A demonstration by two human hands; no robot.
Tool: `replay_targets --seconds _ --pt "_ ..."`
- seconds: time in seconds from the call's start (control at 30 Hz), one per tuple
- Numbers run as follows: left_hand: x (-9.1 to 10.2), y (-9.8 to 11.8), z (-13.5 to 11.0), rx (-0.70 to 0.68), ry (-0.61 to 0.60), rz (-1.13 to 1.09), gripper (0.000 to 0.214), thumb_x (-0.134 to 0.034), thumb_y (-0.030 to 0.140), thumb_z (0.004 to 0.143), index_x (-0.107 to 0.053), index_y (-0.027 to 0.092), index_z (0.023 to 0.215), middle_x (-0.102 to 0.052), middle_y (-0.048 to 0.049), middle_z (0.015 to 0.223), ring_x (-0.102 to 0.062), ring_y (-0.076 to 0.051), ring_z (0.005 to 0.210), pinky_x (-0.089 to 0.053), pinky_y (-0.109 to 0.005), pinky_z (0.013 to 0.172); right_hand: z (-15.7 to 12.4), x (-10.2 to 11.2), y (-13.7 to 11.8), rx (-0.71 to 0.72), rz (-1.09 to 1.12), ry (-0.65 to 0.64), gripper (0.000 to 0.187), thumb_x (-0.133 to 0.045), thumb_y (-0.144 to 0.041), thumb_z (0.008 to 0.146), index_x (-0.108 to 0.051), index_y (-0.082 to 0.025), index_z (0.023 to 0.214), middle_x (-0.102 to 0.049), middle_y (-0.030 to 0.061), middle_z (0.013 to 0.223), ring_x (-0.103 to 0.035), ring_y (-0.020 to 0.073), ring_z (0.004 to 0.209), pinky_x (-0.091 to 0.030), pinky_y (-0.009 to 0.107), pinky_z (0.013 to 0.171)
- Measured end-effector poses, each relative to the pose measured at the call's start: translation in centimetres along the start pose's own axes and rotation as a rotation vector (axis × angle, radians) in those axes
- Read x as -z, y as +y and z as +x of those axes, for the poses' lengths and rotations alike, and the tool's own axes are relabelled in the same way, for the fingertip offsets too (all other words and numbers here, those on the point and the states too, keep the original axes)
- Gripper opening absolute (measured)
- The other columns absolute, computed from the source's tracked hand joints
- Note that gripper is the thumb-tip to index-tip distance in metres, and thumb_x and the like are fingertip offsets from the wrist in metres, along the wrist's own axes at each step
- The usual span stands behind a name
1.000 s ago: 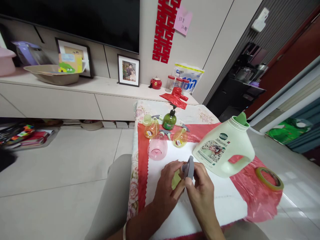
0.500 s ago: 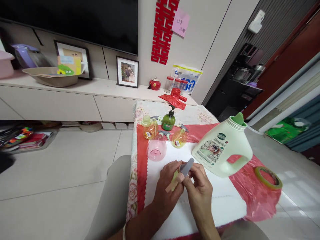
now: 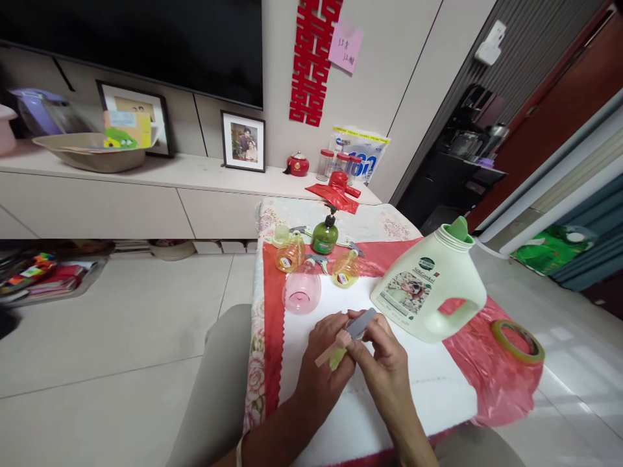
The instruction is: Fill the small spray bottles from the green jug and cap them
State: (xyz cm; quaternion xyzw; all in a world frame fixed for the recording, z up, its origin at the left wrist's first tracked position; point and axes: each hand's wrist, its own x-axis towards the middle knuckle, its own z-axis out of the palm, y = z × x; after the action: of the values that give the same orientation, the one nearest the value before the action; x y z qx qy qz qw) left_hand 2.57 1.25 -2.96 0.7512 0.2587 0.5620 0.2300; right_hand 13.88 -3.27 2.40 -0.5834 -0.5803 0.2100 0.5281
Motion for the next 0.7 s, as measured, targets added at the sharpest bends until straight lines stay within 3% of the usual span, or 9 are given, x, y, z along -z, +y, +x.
replay_targets --seconds 0.1,0.23,0.4,0.47,0.6,0.7 --pt "-0.1 0.2 -0.1 0.078 -0.012 0.012 0.048 -0.055 0.011 0.090 -0.046 0.029 0.134 -0.065 -0.0089 0.125 -0.063 -0.028 0.119 -0.057 -0.050 0.098 0.0 -0.5 0.0 -0.016 0.045 0.045 0.012 -0.068 -0.033 0.090 -0.070 -0.024 0.097 -0.062 0.0035 0.107 -0.057 0.0189 0.103 -0.046 0.030 0.088" --pt "-0.1 0.7 -0.1 0.245 -0.061 -0.056 0.050 -0.058 0.019 0.088 -0.047 0.028 0.136 -0.066 -0.0112 0.126 -0.063 -0.034 0.119 -0.055 -0.055 0.099 -0.5 -1.5 -0.1 -0.043 0.020 0.143 0.011 -0.069 -0.032 0.089 -0.070 -0.025 0.098 -0.060 0.0008 0.097 -0.057 0.0160 0.093 -0.045 0.028 0.080" --pt "0.3 1.1 0.4 0.277 -0.068 -0.113 0.037 -0.055 0.020 0.087 -0.057 0.026 0.124 -0.069 -0.0085 0.120 -0.067 -0.031 0.112 -0.056 -0.052 0.098 -1.0 -2.3 -0.2 -0.103 0.069 0.225 0.014 -0.070 -0.034 0.089 -0.069 -0.025 0.099 -0.060 0.0006 0.099 -0.058 0.0163 0.096 -0.046 0.029 0.085" --pt "0.6 1.2 0.6 0.287 -0.071 -0.121 0.034 -0.056 0.019 0.086 -0.059 0.025 0.119 -0.070 -0.0077 0.117 -0.068 -0.030 0.109 -0.056 -0.050 0.097 -0.9 -2.1 0.1 -0.109 0.091 0.196 0.017 -0.069 -0.035 0.089 -0.069 -0.026 0.104 -0.062 0.0011 0.103 -0.059 0.0168 0.099 -0.046 0.030 0.088" --pt "0.6 1.1 0.8 0.320 -0.106 -0.129 0.036 -0.057 0.018 0.082 -0.061 0.023 0.117 -0.070 -0.0093 0.119 -0.068 -0.031 0.109 -0.057 -0.049 0.095 -0.3 -0.7 0.7 -0.052 0.122 -0.018 0.028 -0.064 -0.039 0.092 -0.067 -0.028 0.118 -0.059 0.0044 0.121 -0.054 0.0205 0.116 -0.043 0.036 0.101" --pt "0.6 1.0 0.9 0.298 -0.113 -0.122 0.038 -0.055 0.015 0.080 -0.061 0.023 0.116 -0.070 -0.0095 0.119 -0.067 -0.031 0.111 -0.057 -0.049 0.094 0.3 0.2 0.8 -0.005 0.132 -0.107 0.026 -0.060 -0.041 0.094 -0.069 -0.028 0.116 -0.058 0.0052 0.121 -0.050 0.0220 0.122 -0.040 0.037 0.106"
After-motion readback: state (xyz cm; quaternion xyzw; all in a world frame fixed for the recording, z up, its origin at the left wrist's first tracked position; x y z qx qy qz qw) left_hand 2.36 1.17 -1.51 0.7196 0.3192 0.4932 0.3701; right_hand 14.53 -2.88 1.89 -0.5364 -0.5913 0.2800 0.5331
